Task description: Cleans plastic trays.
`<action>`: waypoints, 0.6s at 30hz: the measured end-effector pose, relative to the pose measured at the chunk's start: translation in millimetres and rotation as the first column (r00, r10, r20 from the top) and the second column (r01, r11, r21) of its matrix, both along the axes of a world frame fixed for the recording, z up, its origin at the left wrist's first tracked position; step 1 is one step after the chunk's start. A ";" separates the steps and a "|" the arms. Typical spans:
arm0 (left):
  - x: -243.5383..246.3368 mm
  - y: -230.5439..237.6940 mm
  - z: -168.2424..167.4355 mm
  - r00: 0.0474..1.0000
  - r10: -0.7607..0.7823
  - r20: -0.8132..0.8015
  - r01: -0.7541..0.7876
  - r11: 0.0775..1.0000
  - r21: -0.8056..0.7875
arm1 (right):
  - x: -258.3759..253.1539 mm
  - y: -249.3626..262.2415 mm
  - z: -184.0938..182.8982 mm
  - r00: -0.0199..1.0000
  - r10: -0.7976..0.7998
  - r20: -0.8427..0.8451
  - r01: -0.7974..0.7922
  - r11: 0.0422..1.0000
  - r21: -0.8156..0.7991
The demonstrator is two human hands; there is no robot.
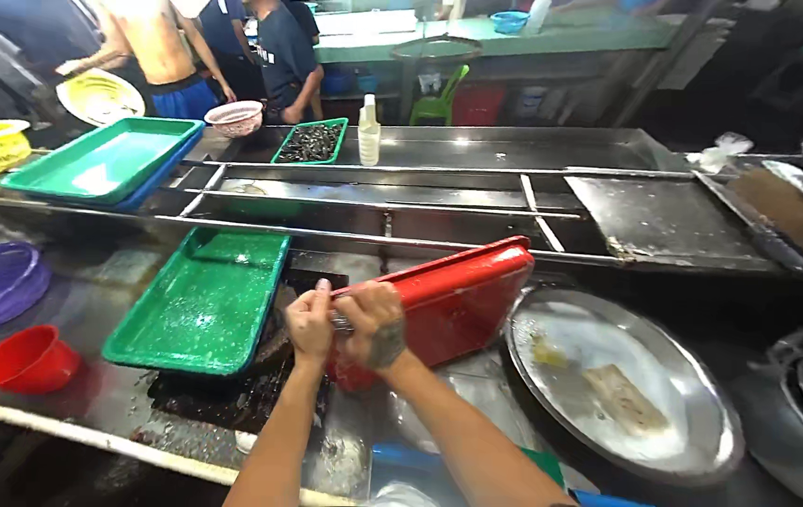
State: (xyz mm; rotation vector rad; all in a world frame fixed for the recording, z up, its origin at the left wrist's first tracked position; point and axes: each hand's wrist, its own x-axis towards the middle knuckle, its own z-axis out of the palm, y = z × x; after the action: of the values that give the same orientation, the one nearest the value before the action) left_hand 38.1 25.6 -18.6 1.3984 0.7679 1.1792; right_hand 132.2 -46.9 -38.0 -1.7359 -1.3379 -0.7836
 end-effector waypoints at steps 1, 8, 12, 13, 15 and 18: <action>-2.5 2.7 -0.1 0.999 0.037 -0.016 -0.037 0.999 0.008 | 20.1 -4.9 -4.6 0.999 -0.010 0.031 0.009 1.000 0.028; -17.1 -3.4 12.8 0.994 0.110 -0.022 -0.110 0.994 -0.009 | 211.6 -86.2 -1.0 0.881 -0.392 -0.265 0.413 0.910 0.025; -64.2 -13.2 72.0 0.996 0.074 0.048 -0.085 0.956 0.279 | 210.5 -128.1 -9.9 0.705 -0.243 -0.667 0.403 0.910 0.095; -84.5 -13.5 93.6 0.996 0.068 0.054 -0.083 0.923 0.377 | 202.9 -139.3 -18.2 0.684 -0.217 -0.696 0.387 0.917 0.095; -129.5 -14.4 137.5 0.995 0.095 0.030 -0.097 0.854 0.511 | 185.9 -157.9 -38.2 0.610 -0.205 -0.765 0.382 0.922 0.058; -199.6 -9.9 183.8 0.990 0.143 -0.001 -0.112 0.782 0.614 | 168.7 -174.2 -66.4 0.460 -0.215 -0.862 0.406 0.914 -0.011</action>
State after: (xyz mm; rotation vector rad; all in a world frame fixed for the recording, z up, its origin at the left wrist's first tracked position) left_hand -161.5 15.7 165.1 1.9362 0.5285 1.5980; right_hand 300.9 -221.1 -104.4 -1.8273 -0.2305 -0.1240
